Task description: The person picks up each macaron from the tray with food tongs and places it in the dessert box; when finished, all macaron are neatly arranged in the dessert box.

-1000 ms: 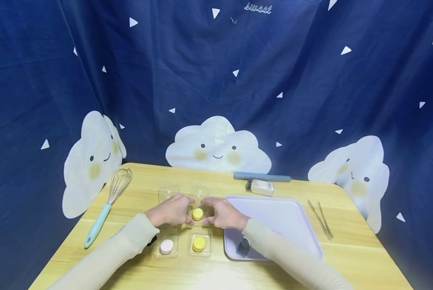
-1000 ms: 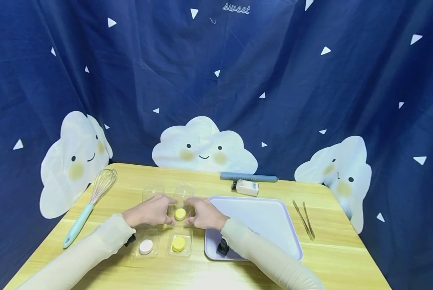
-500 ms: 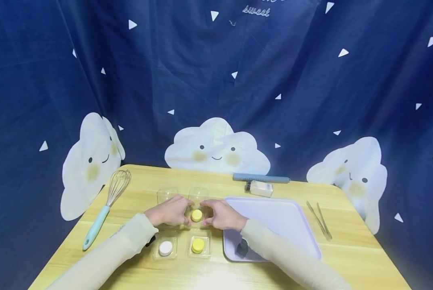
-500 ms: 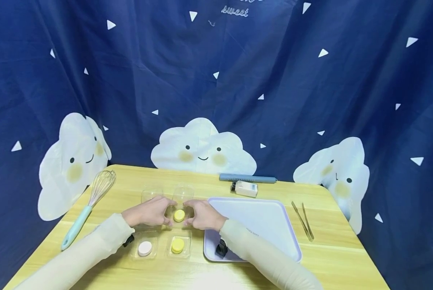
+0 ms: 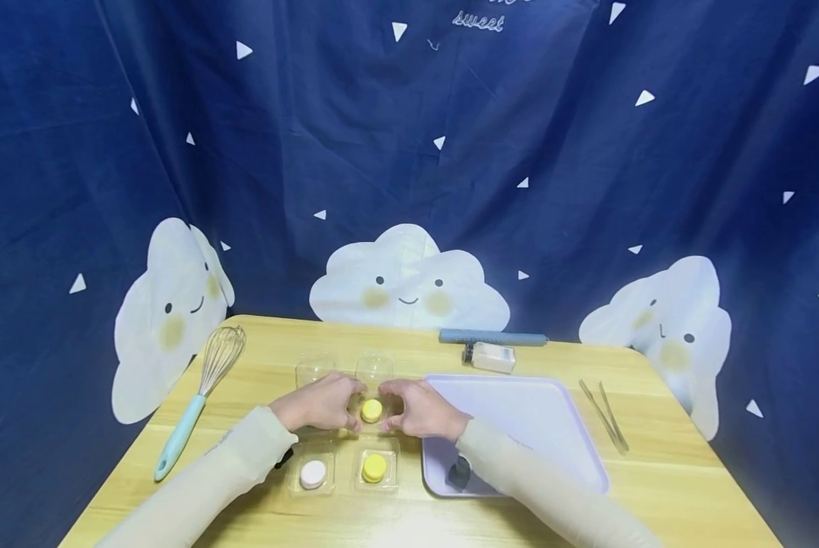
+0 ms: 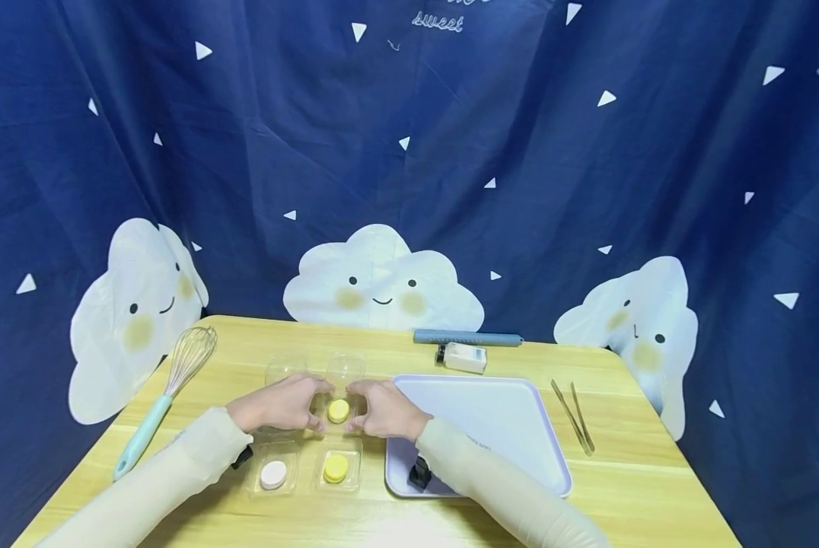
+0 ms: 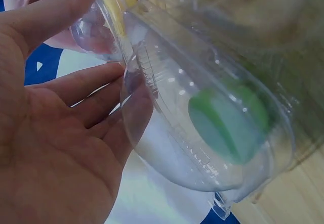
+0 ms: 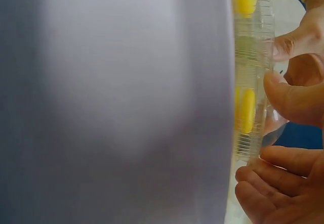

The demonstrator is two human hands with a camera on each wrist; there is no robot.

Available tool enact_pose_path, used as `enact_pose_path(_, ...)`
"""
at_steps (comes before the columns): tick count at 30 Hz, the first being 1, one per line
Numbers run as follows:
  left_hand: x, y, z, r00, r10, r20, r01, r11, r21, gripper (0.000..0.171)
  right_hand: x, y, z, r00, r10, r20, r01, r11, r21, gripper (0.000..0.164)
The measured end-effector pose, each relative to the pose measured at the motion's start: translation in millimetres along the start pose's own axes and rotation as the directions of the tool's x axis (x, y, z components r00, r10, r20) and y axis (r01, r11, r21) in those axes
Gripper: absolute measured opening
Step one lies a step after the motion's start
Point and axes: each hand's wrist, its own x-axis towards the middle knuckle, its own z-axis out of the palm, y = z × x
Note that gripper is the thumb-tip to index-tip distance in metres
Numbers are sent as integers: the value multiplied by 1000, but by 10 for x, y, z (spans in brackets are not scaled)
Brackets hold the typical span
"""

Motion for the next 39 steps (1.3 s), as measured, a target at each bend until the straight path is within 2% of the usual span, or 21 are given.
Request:
enact_pose_path(4,-21,-4,-27,1000,-26,-2,25,999,-32,73,-1,-32,-44,1000,19,-15,-19,1000,21,71)
enact_pose_path(6,-36,-9,-59,999,-48,-11,47,997,-68,74,-4,-63,-85,999,35,-29,-33,997,63,69)
enact_pose_path(10,-67,-29,-168,995,-70,-76,62,993,-95,75,14,-124,-180,996,15,-93,1,985,173,67)
enact_pose_path(13,-98,-46,-305,987,-42,-153,28,995,-91,77,58,-176,-263,987,-20,-158,60,965,254,71)
enact_pose_path(16,-146,-58,-487,973,-6,-230,-20,993,-112,84,136,-242,-349,972,-54,-230,124,946,299,78)
enact_pose_path(20,-200,-101,-748,943,48,-330,-105,982,-156,92,282,-368,-488,939,-102,-329,219,914,342,83)
enact_pose_path(22,-220,-148,-883,926,63,-372,-138,975,-177,95,370,-434,-573,922,-114,-370,264,884,385,84)
enact_pose_path(25,-256,-229,-1101,910,40,-414,-152,959,-240,100,517,-517,-705,907,-109,-406,308,830,465,86)
enact_pose_path(29,-270,-377,-1355,899,-11,-438,-144,937,-319,104,748,-576,-819,915,-60,-400,292,782,551,85)
enact_pose_path(32,-251,-504,-1474,902,-53,-428,-124,919,-375,105,936,-591,-829,926,-18,-378,258,760,596,83)
enact_pose_path(35,-224,-637,-1511,910,-82,-407,-107,900,-422,106,1115,-577,-767,940,23,-342,210,750,627,84)
enact_pose_path(39,-174,-830,-1438,927,-111,-358,-78,876,-475,105,1294,-514,-607,965,82,-250,104,752,651,83)
